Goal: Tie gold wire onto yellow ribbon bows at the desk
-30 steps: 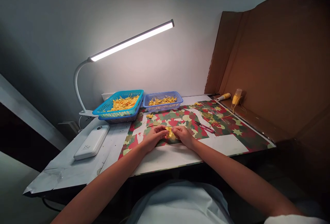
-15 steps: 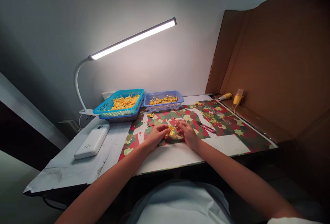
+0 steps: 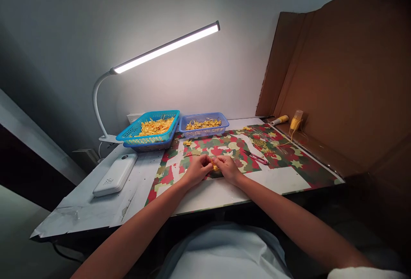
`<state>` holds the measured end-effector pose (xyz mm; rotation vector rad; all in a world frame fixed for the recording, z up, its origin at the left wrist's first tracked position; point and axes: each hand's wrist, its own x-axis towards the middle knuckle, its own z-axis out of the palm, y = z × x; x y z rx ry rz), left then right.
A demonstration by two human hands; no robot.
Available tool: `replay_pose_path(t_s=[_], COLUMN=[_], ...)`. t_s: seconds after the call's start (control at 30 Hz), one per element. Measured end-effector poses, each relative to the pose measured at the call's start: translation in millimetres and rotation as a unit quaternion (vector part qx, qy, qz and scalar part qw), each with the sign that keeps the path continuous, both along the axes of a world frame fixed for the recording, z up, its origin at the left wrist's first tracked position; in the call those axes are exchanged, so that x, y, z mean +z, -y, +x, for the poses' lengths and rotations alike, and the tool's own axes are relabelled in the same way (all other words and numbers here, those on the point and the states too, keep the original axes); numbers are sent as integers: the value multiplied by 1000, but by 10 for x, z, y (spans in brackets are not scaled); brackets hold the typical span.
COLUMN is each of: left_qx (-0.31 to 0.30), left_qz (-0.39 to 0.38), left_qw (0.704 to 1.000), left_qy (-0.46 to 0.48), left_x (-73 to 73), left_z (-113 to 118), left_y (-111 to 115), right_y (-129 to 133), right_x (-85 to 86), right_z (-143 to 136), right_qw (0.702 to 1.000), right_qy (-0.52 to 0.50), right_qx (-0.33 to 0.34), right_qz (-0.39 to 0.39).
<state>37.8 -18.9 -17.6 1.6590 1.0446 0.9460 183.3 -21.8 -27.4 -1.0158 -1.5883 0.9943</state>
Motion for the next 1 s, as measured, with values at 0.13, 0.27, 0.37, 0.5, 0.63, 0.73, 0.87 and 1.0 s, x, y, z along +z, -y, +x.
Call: replay_pose_path(t_s=[0.13, 0.27, 0.37, 0.5, 0.63, 0.73, 0.87, 1.0], left_qx=[17, 17, 4, -33, -51, -57, -70, -76], left_qz=[39, 25, 4, -13, -36, -29, 5, 25], left_qw=[999, 1000, 1000, 997, 994, 993, 989, 988], left_qy=[-13, -9, 19, 72, 93, 103, 127, 133], left_x=[-9, 3, 17, 40, 52, 40, 26, 45], left_z=[22, 26, -10, -72, -95, -95, -103, -112], left_y=[21, 18, -11, -44, -40, -39, -43, -34], right_y=[8, -7, -25, -28, -17, -8, 22, 66], right_x=[-14, -27, -29, -6, 22, 24, 17, 44], right_z=[-3, 10, 22, 37, 56, 77, 111, 136], right_qw=[1000, 1000, 999, 984, 979, 984, 995, 983], right_qy=[21, 11, -40, -140, -176, -169, -99, 48], right_qx=[-20, -23, -13, 31, 29, -5, -18, -66], right_qz=[11, 2, -34, -104, -97, -57, 9, 163])
